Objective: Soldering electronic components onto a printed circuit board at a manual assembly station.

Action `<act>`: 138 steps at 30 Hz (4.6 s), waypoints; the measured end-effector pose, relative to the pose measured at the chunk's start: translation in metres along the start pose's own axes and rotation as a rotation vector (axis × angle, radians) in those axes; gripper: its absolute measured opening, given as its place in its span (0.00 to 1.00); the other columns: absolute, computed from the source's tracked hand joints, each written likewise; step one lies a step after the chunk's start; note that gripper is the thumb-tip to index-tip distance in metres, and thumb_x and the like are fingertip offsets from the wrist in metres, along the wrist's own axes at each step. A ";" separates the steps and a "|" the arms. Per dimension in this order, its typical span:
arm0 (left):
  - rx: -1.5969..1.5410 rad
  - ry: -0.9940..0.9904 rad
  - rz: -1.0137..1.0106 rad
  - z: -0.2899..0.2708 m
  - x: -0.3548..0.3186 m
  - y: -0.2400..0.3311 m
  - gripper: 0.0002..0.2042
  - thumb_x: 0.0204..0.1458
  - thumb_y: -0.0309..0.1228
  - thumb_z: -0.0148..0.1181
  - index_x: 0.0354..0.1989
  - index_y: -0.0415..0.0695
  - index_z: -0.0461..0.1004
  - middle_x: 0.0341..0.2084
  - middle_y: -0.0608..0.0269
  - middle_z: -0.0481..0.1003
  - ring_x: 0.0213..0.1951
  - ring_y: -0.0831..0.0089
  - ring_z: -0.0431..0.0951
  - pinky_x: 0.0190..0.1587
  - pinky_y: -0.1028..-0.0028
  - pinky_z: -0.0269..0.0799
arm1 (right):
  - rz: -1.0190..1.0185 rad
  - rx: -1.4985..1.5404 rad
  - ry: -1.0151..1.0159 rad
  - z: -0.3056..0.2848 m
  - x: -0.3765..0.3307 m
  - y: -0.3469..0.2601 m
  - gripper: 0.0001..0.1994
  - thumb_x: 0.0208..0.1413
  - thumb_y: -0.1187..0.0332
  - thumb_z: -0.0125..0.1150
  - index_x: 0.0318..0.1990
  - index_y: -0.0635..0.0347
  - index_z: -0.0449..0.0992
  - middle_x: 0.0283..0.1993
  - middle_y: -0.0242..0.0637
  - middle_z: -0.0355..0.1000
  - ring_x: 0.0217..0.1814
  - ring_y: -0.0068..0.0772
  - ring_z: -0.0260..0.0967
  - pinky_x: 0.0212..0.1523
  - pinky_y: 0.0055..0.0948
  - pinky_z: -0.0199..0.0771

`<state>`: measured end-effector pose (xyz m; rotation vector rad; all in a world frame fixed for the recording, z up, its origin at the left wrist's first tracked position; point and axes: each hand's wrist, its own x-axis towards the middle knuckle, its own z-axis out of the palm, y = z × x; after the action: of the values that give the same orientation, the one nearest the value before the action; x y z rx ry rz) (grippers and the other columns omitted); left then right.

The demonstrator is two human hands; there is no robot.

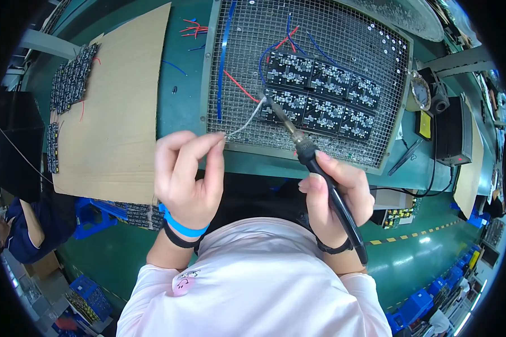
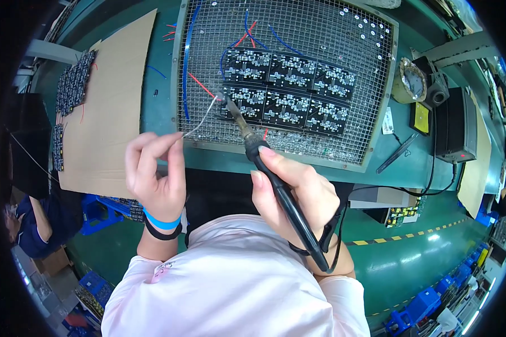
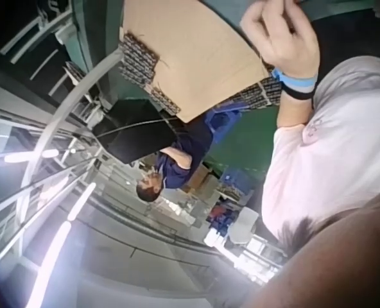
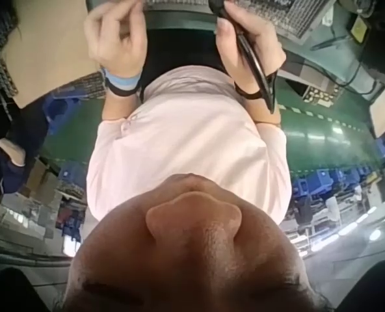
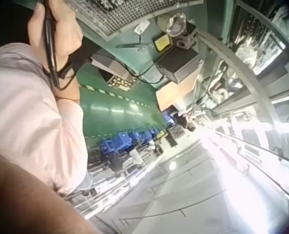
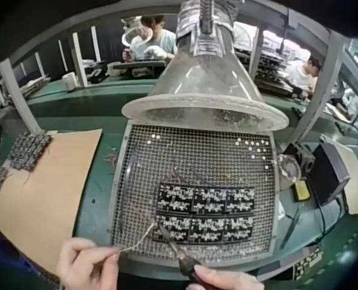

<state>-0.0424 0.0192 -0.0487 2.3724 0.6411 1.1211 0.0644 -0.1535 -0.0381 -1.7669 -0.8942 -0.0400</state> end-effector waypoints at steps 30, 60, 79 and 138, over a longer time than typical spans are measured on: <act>-0.096 -0.189 0.115 0.021 -0.003 0.031 0.11 0.40 0.19 0.70 0.34 0.45 0.82 0.18 0.68 0.69 0.16 0.80 0.64 0.18 0.79 0.60 | 0.092 -0.002 0.150 -0.035 -0.025 0.027 0.12 0.53 0.75 0.65 0.44 0.69 0.73 0.33 0.43 0.79 0.24 0.20 0.72 0.27 0.18 0.72; -0.108 -0.226 0.142 0.027 0.004 0.042 0.13 0.39 0.19 0.70 0.35 0.44 0.82 0.17 0.67 0.67 0.16 0.75 0.67 0.18 0.76 0.63 | 0.098 0.097 0.294 -0.062 -0.030 0.034 0.09 0.59 0.70 0.57 0.42 0.68 0.70 0.29 0.41 0.73 0.19 0.21 0.69 0.24 0.17 0.69; -0.163 -0.321 0.174 0.044 0.004 0.056 0.14 0.37 0.19 0.71 0.36 0.44 0.82 0.17 0.66 0.67 0.17 0.73 0.68 0.19 0.74 0.64 | 0.110 0.061 0.291 -0.065 -0.027 0.037 0.07 0.55 0.75 0.58 0.40 0.66 0.72 0.23 0.38 0.73 0.19 0.19 0.68 0.23 0.18 0.68; -0.344 -0.058 -0.192 0.030 0.010 0.021 0.17 0.48 0.16 0.62 0.49 0.37 0.75 0.25 0.62 0.72 0.25 0.80 0.71 0.27 0.82 0.67 | 0.166 0.146 0.427 -0.065 -0.002 0.052 0.10 0.64 0.71 0.51 0.48 0.68 0.69 0.37 0.46 0.74 0.31 0.28 0.73 0.40 0.21 0.71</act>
<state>-0.0082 0.0025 -0.0481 1.9995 0.5884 0.9861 0.1184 -0.2143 -0.0549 -1.6065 -0.4301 -0.2296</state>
